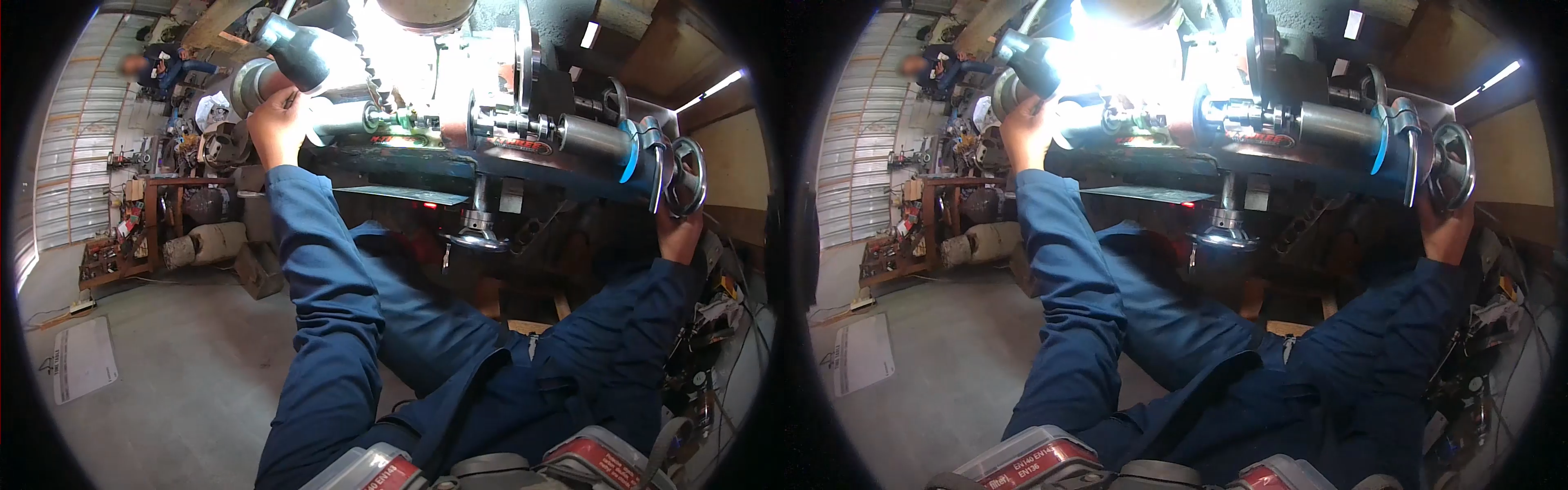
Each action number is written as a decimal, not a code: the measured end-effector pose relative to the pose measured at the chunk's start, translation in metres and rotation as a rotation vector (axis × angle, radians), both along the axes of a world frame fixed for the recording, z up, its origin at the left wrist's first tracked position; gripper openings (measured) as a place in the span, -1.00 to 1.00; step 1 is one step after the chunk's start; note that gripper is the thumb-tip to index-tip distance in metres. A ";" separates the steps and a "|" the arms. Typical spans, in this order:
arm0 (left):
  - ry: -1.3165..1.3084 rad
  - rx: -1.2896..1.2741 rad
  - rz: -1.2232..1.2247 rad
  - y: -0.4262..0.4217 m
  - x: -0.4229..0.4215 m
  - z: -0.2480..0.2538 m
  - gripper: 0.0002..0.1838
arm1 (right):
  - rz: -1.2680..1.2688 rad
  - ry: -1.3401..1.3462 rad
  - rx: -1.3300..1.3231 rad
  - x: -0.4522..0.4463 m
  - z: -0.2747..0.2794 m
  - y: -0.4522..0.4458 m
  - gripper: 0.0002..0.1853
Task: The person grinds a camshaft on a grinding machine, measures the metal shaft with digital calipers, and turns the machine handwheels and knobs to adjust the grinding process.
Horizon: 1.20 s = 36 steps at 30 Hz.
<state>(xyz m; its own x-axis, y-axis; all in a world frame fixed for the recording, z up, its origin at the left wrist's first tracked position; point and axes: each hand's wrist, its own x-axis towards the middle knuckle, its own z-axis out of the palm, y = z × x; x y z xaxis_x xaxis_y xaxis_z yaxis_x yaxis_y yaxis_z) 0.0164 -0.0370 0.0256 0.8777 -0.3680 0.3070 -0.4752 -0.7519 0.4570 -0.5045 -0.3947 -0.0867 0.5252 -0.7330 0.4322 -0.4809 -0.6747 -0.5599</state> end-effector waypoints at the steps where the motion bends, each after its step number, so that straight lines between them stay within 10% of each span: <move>1: -0.043 -0.016 -0.006 0.000 -0.001 -0.001 -0.71 | -0.049 -0.016 0.100 -0.003 -0.004 0.002 -0.40; 13: 0.062 -0.487 -0.191 0.028 -0.015 -0.026 -0.60 | -0.157 0.052 -0.555 0.007 0.004 0.033 -0.48; 27: 0.133 -0.614 -0.224 0.028 -0.013 -0.031 -0.70 | -0.321 0.345 -0.239 0.046 0.090 0.020 -0.62; 36: 0.206 -0.754 -0.246 0.030 -0.010 -0.035 -0.68 | -0.002 0.525 -0.041 0.065 0.120 -0.038 -0.67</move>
